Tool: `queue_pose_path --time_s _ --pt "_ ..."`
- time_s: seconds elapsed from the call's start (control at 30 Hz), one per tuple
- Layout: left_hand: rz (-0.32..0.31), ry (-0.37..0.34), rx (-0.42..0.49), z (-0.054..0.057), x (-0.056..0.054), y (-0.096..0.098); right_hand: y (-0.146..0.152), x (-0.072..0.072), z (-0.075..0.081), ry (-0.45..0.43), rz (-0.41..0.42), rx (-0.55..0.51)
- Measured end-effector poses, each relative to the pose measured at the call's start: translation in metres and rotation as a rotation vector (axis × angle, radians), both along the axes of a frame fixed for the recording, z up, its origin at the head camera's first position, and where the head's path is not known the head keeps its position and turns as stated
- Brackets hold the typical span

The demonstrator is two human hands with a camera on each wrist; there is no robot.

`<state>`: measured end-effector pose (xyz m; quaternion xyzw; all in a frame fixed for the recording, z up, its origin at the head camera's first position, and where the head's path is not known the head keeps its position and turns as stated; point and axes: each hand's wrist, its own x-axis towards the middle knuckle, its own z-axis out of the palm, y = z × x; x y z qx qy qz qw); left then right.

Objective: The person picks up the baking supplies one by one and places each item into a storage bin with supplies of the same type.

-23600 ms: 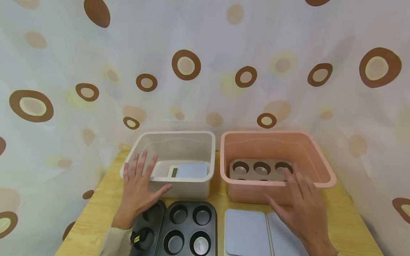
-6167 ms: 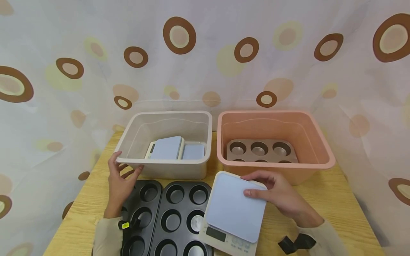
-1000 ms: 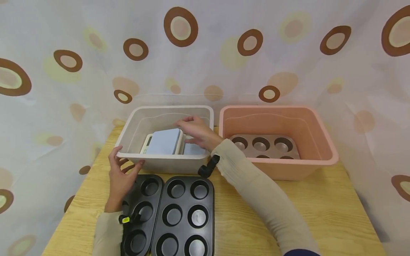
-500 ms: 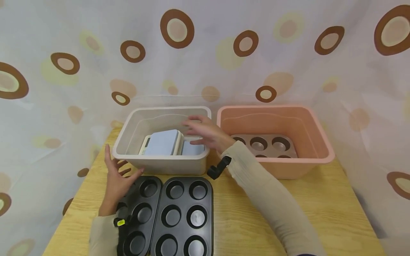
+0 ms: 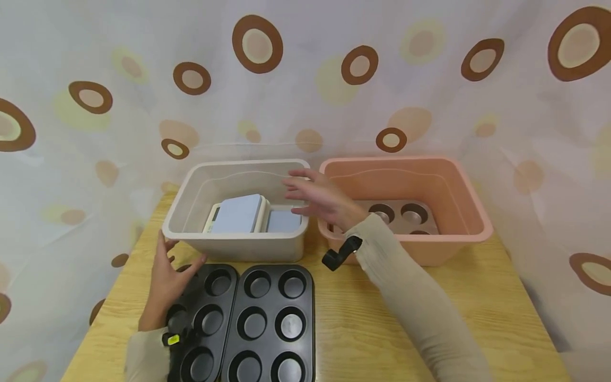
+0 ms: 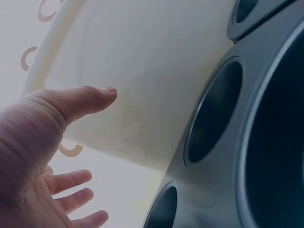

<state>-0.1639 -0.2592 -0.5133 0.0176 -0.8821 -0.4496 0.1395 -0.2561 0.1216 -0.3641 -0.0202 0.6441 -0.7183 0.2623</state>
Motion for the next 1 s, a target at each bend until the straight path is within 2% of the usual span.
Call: queue_pose_path --time_s 0.17,0.47,0.67,0.87,1.0 --pt "-0.018 0.000 -0.071 -0.003 0.006 -0.001 0.013 0.004 0.004 0.037 0.016 0.005" --pt "-0.063 -0.100 -0.136 -0.002 0.016 -0.003 0.039 0.013 0.011 0.100 0.037 0.047" --pt "-0.094 -0.089 -0.168 -0.004 0.023 -0.006 0.057 0.022 0.012 0.120 0.018 0.048" --pt "-0.123 -0.115 -0.179 -0.005 0.031 -0.014 0.074 0.028 0.011 0.137 0.021 0.024" --pt "-0.140 -0.108 -0.189 -0.006 0.034 -0.017 0.088 0.031 0.007 0.150 0.010 0.061"
